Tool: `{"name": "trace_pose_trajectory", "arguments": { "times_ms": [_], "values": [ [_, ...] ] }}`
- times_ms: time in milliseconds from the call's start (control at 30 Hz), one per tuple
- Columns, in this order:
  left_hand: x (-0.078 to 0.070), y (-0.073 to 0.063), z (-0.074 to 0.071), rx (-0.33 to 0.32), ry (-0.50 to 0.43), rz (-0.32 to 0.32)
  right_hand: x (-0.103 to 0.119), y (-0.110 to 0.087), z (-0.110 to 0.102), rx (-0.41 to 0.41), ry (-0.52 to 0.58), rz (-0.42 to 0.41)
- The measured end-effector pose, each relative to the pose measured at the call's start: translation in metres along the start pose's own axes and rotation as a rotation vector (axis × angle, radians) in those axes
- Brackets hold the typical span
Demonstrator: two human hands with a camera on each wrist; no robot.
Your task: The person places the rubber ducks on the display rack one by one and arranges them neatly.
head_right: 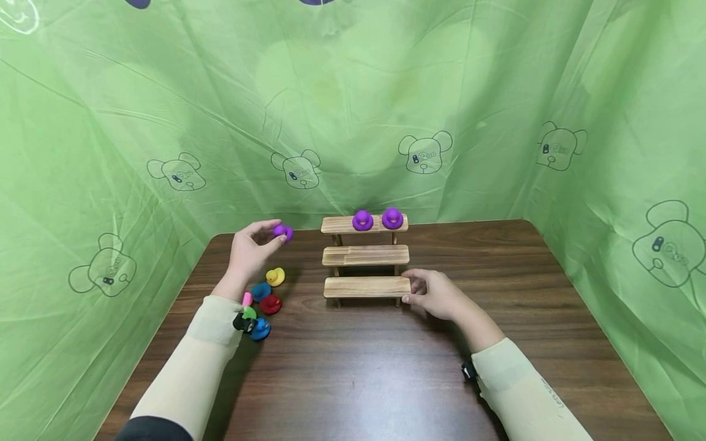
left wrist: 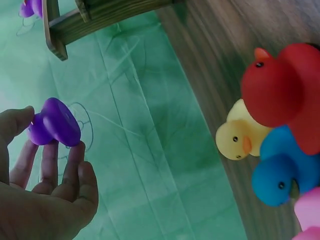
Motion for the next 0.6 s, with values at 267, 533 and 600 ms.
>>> {"name": "trace_pose_trajectory", "arguments": {
  "times_ms": [267,533,600],
  "values": [
    [-0.009,0.002,0.014,-0.005,-0.021,-0.003,-0.001,0.0,0.0,-0.003,0.001,-0.002],
    [-0.017,0.005,0.027,0.016,-0.043,0.02,-0.001,0.0,0.0,-0.004,-0.005,-0.002],
    [-0.018,0.006,0.031,0.023,-0.044,0.027,0.0,0.0,0.0,-0.002,-0.002,-0.001]
  ]
}}
Point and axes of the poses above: each hand's wrist, its own y-axis towards the middle knuckle, its own z-axis out of the palm, x = y × z, the point moved 1 cm from there along y, towards the middle knuckle, and after that the axes turned 12 degrees about -x, right-handed, at the moved point
